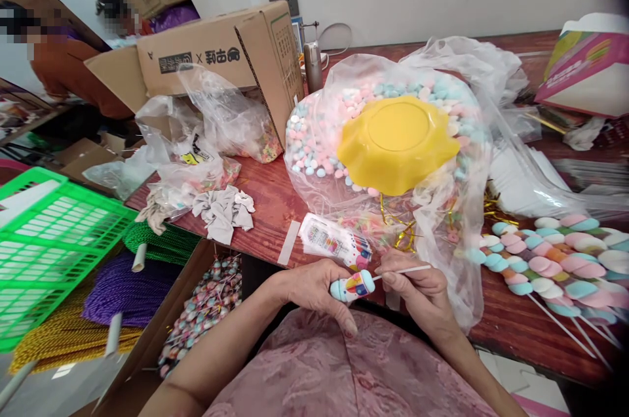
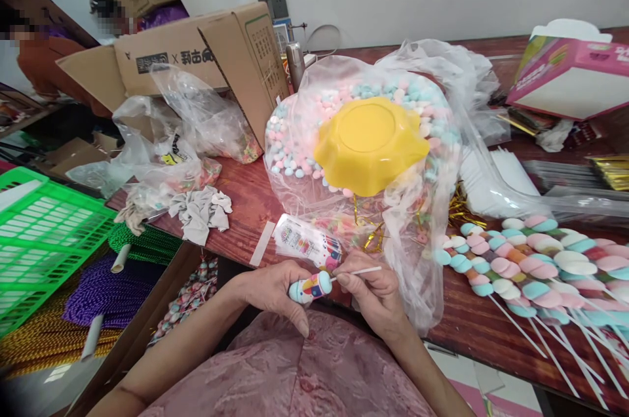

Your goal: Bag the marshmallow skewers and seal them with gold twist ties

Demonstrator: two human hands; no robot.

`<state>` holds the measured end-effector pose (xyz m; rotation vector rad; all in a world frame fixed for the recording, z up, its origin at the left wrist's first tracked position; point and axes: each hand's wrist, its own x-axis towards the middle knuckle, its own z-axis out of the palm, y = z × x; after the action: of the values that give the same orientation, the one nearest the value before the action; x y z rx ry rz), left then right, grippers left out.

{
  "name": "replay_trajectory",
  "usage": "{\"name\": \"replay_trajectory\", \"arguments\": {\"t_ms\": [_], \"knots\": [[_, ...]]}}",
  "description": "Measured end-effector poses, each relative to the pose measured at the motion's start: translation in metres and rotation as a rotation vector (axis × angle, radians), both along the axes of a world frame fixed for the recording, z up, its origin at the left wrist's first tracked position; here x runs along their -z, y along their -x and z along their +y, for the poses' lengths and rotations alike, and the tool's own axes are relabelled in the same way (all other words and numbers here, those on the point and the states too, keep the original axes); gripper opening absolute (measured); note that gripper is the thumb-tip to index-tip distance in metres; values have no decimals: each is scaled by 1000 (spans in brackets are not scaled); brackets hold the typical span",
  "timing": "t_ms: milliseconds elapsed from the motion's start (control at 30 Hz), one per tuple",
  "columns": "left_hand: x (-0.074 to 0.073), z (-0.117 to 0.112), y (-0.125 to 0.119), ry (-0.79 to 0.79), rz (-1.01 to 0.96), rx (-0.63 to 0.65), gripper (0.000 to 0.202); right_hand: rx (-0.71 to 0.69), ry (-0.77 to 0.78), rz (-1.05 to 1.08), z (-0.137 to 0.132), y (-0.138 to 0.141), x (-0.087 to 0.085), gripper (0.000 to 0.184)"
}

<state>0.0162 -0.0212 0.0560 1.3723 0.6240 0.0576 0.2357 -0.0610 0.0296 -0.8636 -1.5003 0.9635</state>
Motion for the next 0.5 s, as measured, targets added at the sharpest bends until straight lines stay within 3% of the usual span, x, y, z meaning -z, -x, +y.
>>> {"name": "replay_trajectory", "arguments": {"t_ms": [100,233,333,500], "knots": [[4,-2,-3,123,20,-13,56,-14,7,18,-2,0,0,16],[9,-5,-8,100,2,-111,54,-53,-4,14,-7,1,-2,18],[8,-8,-11,-15,-27,-164,48,-70,-16,-15,-9,3,-8,17],[-3,-17,-18,-391,-11,-256,40,-68,-92,-51,-10,6,-16,17]]}}
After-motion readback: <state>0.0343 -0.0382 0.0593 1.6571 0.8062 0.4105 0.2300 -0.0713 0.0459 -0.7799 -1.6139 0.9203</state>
